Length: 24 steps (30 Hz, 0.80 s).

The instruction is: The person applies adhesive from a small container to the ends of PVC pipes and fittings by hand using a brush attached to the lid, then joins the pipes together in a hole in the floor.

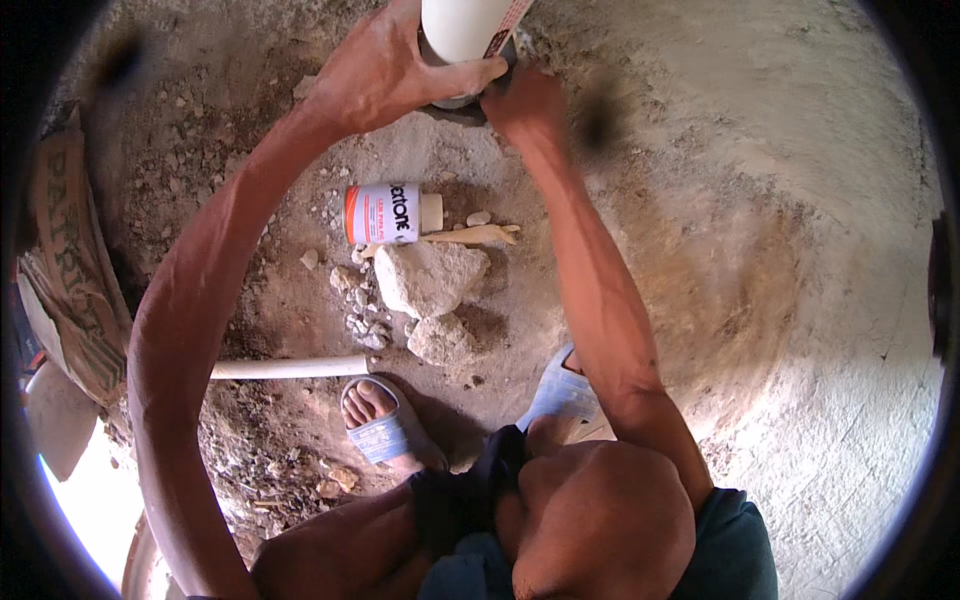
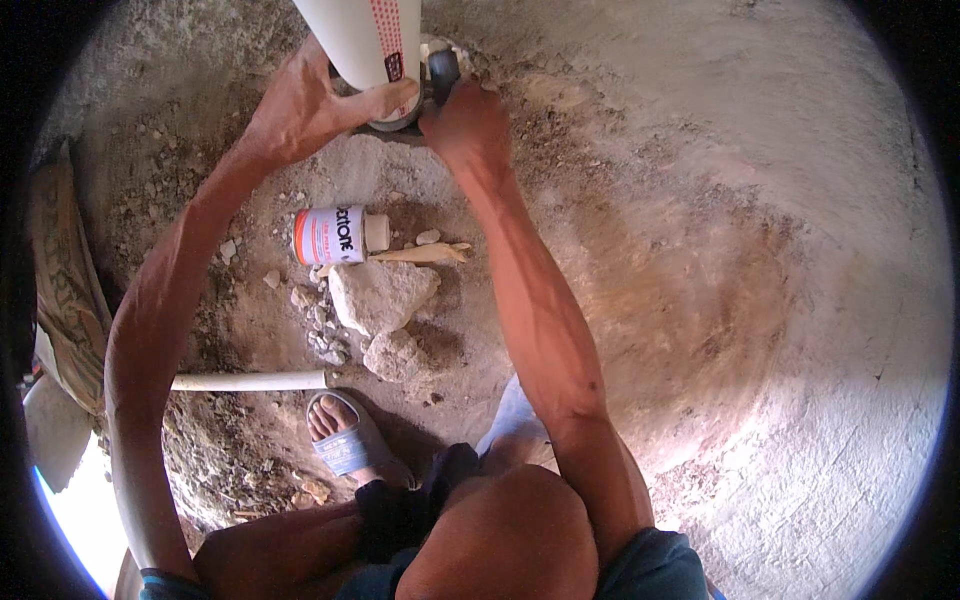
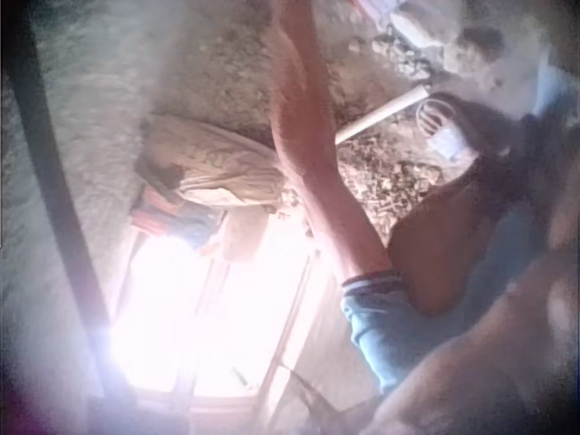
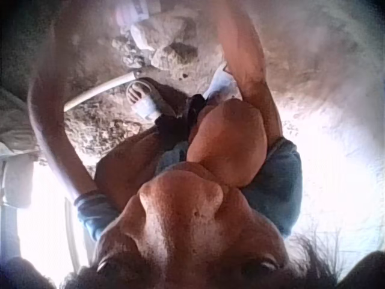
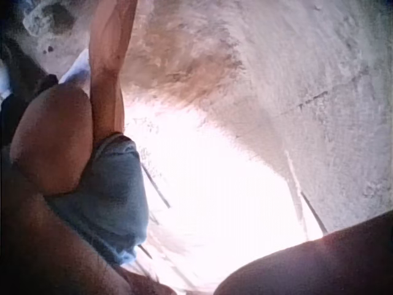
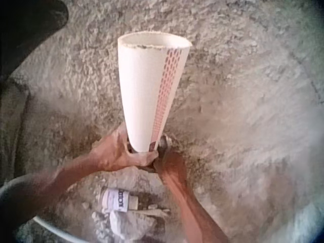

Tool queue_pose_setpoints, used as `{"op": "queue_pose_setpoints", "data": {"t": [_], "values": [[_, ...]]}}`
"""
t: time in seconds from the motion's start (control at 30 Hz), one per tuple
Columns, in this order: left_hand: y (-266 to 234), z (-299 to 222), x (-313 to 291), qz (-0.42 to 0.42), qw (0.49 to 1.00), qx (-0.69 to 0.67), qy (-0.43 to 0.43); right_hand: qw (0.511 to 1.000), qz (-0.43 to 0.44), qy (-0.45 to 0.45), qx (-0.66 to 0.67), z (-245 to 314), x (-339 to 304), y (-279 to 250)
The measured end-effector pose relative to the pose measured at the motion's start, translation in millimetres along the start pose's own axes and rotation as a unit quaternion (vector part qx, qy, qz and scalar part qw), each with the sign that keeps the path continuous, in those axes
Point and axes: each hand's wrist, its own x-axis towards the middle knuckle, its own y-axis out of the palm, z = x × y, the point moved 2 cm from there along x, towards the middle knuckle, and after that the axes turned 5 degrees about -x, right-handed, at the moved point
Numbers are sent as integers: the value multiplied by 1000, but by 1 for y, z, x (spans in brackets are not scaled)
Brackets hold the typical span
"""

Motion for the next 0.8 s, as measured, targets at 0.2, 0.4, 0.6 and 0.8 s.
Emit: {"op": "queue_pose_setpoints", "data": {"t": [0.2, 0.4, 0.6, 0.8], "values": [[-5, -19, 8, 26, 994, -104, 6, 989, 126, 63, 37, -4, 19, -9], [-2, -13, 3, -1, 999, -36, 6, 981, 100, 106, 129, -7, 16, 0], [-6, -2, -2, 1, 1000, 31, 4, 991, 44, 105, 64, 17, 6, -1], [-2, 4, -3, 11, 999, 18, -33, 992, 22, 115, 51, 20, -5, -2]]}}
